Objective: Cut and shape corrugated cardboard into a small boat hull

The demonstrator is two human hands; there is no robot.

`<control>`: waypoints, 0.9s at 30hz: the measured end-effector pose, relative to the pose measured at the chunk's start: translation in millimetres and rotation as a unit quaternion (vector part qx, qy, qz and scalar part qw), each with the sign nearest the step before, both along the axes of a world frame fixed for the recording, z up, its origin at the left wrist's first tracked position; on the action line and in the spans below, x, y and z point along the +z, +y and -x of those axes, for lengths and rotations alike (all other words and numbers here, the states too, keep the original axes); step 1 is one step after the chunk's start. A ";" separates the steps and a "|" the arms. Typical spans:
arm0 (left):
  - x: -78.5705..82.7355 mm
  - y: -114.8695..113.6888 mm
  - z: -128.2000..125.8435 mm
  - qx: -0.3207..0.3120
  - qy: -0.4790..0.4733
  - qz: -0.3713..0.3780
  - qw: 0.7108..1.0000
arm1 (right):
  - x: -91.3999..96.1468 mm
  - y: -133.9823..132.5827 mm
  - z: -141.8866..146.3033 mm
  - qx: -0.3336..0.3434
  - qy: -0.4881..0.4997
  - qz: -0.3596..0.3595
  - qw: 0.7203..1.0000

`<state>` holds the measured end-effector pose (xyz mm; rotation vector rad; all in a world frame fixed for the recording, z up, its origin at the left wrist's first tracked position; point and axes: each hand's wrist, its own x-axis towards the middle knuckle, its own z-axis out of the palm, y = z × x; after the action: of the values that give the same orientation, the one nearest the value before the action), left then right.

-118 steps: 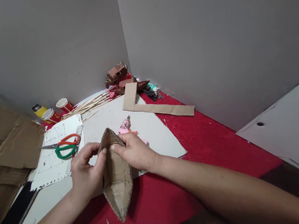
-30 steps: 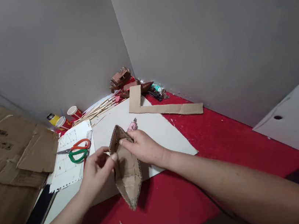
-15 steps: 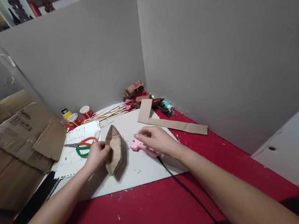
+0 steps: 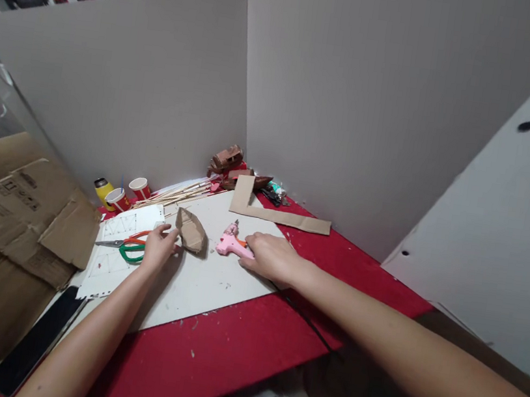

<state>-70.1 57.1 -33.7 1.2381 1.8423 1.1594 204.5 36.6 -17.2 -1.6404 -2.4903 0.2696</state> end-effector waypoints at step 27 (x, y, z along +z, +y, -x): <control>-26.0 -65.3 -0.2 -0.081 0.142 -0.189 0.968 | 14.6 -8.1 -23.5 0.005 0.072 -0.067 0.995</control>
<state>-70.0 -8.2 -59.7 1.8161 1.7231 1.3371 228.0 28.5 -2.6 -1.5019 -2.3562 0.2091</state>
